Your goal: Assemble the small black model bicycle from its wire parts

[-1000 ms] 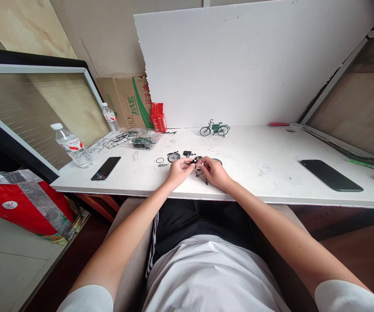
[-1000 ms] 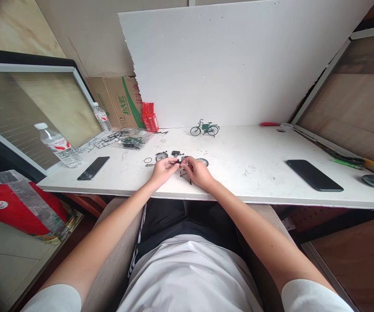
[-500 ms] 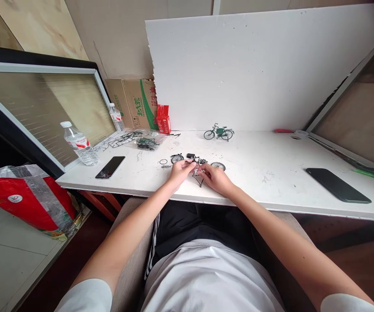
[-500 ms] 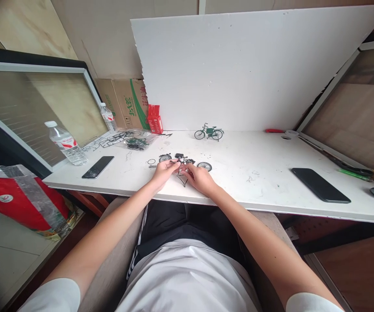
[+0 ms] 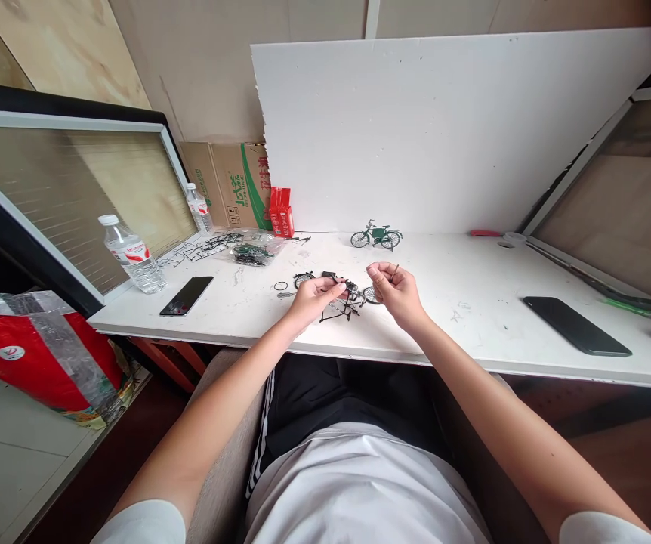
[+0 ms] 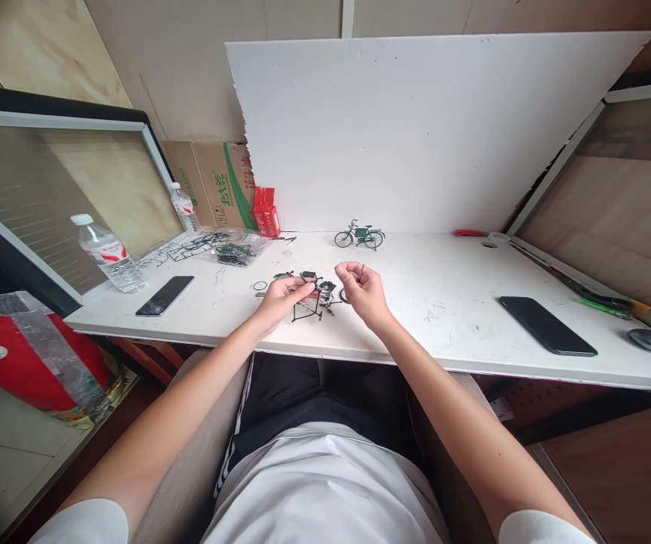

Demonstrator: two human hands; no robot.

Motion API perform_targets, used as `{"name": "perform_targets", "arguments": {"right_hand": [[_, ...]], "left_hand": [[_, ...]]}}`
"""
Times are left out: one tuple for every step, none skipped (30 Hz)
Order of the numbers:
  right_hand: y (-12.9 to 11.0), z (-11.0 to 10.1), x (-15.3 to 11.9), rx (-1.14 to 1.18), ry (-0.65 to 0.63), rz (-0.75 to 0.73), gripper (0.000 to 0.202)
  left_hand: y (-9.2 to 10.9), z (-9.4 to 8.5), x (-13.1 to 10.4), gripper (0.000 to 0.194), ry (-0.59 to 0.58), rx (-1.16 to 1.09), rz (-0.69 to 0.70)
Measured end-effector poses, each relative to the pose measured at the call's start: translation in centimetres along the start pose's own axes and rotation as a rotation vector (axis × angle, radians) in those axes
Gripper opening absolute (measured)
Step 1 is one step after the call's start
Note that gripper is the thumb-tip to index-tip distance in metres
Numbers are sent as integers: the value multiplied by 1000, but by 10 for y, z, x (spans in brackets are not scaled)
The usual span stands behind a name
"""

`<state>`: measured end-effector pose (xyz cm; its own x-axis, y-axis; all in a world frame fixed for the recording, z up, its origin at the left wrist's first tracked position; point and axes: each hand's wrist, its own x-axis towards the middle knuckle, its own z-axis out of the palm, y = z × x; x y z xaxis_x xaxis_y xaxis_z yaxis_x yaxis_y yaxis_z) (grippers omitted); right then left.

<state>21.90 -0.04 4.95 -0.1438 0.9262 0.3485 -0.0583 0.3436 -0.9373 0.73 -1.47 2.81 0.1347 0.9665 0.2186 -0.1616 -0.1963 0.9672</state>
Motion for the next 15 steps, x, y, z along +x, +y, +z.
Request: {"name": "perform_targets", "arguments": {"right_hand": [[0,-1,1,51,-45,43,51],[1,-2,2,93,-92,81,51],[2,-3,3,126,-137,112,50],[2,-3,3,150,-181,138,50],[2,-4,3,166,-223,160,49],[3,-4,2,178,-260,178,47],[3,-4,1,185,-291,192,46],[3,-4,1,189,-322,204,46],[3,-3,0,192,-349,214,45],[3,-3,-1,195,-369,221,46],[4,-2,-1,197,-382,227,47],[4,-2,-2,198,-392,231,47],[5,-2,-2,197,-398,234,48],[6,-2,-2,195,-399,236,48],[7,-1,-2,191,-396,237,49]], "left_hand": [[3,1,-2,42,-31,19,-6],[5,2,-3,42,-60,34,-10],[8,3,-5,43,-82,44,-11],[9,3,-6,43,-100,48,-11],[10,4,-6,43,-115,46,-10],[11,5,-7,42,-126,40,-8],[10,5,-7,42,-132,28,-8],[10,6,-7,42,-134,12,-10],[9,6,-7,43,-131,-6,-15],[8,7,-7,44,-122,-26,-21],[7,7,-7,45,-113,-44,-27],[6,7,-7,46,-106,-58,-31],[6,8,-7,46,-102,-67,-31],[6,8,-7,46,-98,-72,-24],[7,8,-7,46,-94,-74,-13]]}}
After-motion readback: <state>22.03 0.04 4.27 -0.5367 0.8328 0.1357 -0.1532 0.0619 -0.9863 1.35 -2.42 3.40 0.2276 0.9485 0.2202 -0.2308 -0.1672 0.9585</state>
